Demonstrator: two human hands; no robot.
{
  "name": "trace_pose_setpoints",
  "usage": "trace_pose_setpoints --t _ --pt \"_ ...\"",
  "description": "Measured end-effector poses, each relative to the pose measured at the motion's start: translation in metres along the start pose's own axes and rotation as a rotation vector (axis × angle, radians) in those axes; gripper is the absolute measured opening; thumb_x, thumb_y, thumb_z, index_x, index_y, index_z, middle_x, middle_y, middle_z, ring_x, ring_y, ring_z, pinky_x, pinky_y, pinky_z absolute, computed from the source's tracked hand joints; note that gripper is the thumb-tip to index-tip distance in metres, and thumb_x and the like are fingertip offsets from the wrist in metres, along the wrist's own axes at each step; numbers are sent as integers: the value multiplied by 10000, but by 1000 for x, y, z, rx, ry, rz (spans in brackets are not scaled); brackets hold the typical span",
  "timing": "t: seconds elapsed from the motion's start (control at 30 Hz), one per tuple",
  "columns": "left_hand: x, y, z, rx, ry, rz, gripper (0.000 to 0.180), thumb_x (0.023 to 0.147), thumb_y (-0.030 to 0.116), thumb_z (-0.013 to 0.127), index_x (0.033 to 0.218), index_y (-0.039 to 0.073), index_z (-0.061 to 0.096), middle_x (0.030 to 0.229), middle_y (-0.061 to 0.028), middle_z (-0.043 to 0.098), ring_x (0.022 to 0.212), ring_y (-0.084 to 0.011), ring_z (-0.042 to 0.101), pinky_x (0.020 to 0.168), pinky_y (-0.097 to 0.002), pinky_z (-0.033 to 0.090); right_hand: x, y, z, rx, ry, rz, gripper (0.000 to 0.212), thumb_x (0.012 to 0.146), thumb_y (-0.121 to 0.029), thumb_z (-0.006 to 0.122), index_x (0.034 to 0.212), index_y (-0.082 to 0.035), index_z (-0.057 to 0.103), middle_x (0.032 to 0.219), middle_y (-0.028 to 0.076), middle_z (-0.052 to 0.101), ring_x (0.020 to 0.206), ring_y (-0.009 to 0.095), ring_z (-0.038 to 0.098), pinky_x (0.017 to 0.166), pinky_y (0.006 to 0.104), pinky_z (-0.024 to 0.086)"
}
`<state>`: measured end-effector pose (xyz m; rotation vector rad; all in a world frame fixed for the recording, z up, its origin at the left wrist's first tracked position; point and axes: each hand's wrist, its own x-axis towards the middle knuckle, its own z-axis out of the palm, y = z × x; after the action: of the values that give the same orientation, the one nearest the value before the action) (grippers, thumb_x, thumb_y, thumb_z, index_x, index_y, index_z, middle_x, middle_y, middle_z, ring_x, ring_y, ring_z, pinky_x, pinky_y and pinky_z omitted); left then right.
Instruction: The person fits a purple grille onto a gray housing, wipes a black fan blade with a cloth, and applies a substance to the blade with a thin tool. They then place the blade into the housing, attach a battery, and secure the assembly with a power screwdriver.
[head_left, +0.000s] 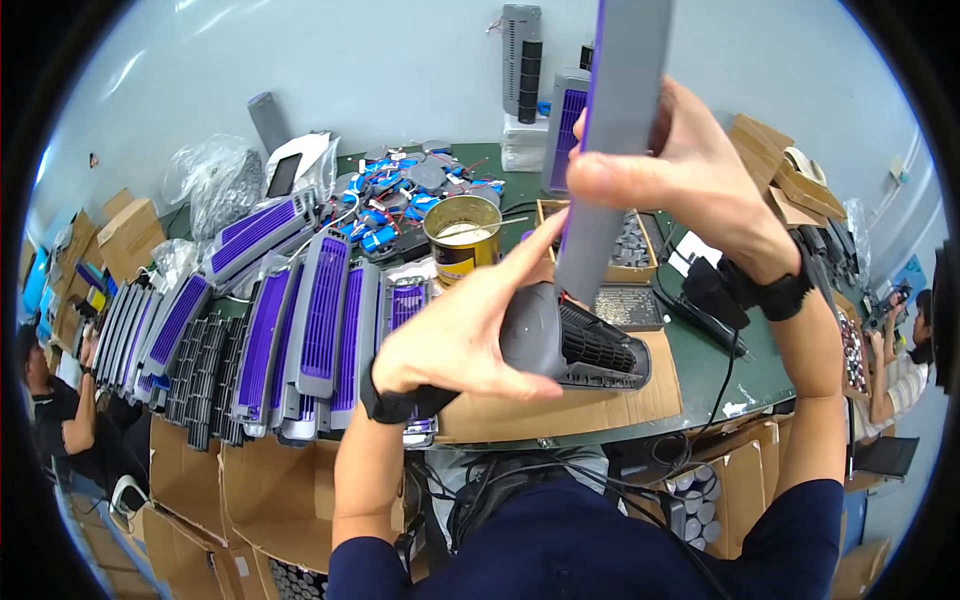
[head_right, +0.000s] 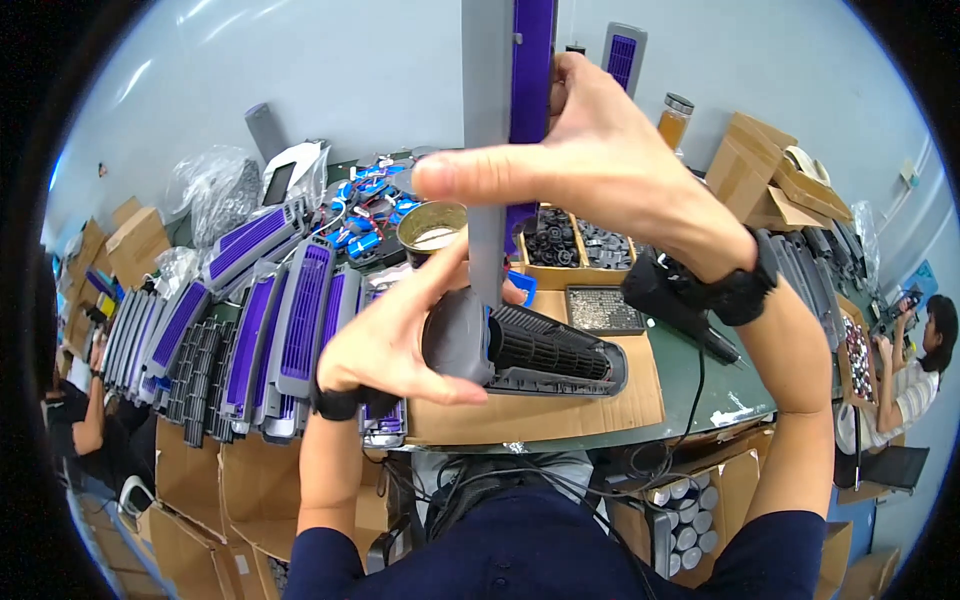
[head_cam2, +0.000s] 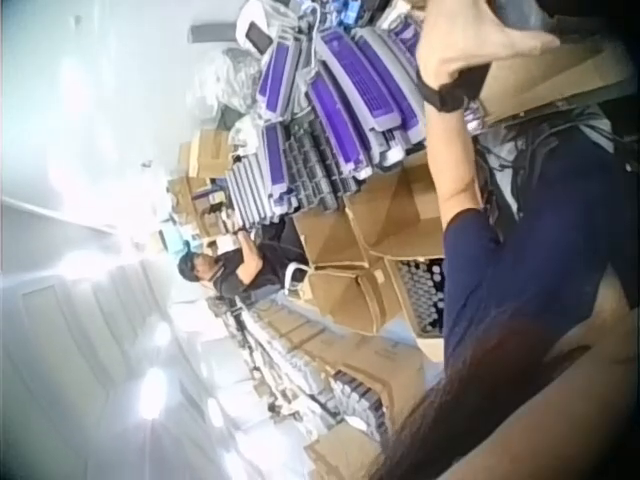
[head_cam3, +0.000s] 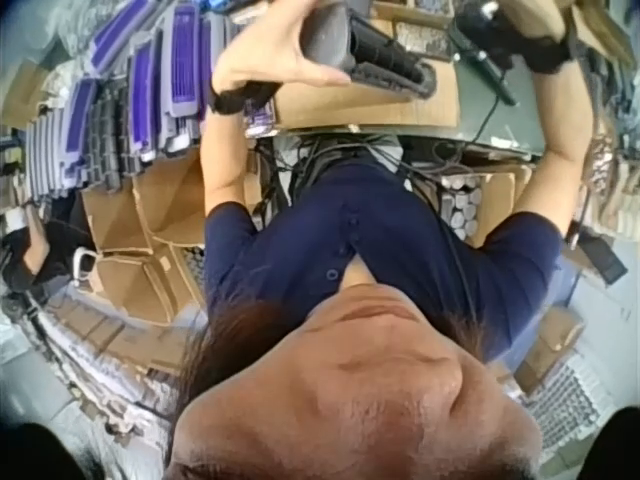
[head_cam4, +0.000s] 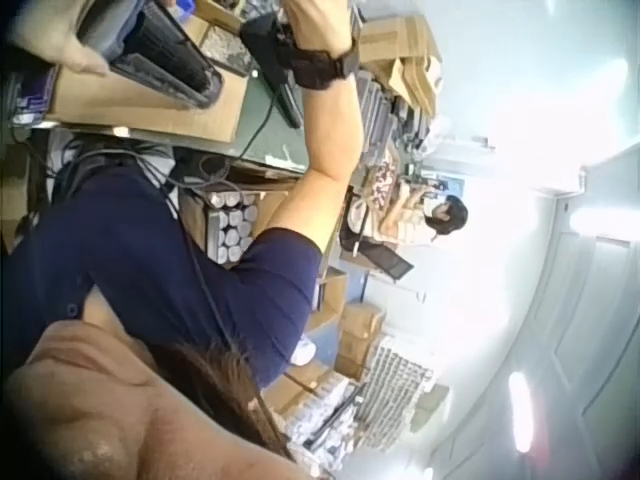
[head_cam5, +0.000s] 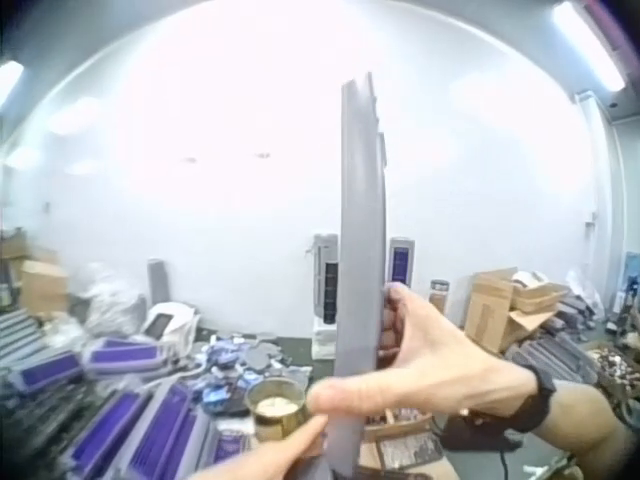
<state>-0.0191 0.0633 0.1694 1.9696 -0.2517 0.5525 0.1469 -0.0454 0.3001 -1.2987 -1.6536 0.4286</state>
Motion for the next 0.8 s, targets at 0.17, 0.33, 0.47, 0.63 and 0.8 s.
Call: trace_pose_setpoints --t 0.17,0.33,0.47,0.63,0.8 --pt "-42 -35 31 171 382 -73 1167 538 156 886 1498 -15 246 1259 -113 525 1195 -198 494 1078 -335 342 19 75 17 83 191 -37 784 689 -505 852 1160 42 545 1033 95 646 952 168 627 866 297 510" --pt "-95 -90 68 -97 591 -231 1158 561 203 884 1502 -13 244 1199 -108 541 1131 -198 525 1040 -318 372 34 125 28 173 273 -3 399 819 -253 799 1069 -22 592 919 42 667 846 136 642 818 306 534" --pt "-115 -114 82 -198 534 -473 1251 583 168 916 1543 46 123 1197 -84 524 1126 -198 533 1030 -325 382 33 174 50 36 353 -8 443 823 -143 760 1151 6 501 1014 91 645 928 184 642 851 343 517" --pt "-102 -121 79 -20 563 -471 1409 586 246 937 1531 32 -86 1339 -182 448 1232 -279 497 1098 -382 337 36 160 74 -232 412 109 556 795 -146 711 1145 112 364 968 244 609 885 314 642 838 398 507" --pt "-46 -113 75 137 788 -322 1301 638 174 892 1538 54 -41 1432 -179 339 1247 -265 473 1058 -432 404 40 137 91 -254 413 101 627 808 -190 718 1165 105 297 1045 241 541 955 290 594 819 395 506"
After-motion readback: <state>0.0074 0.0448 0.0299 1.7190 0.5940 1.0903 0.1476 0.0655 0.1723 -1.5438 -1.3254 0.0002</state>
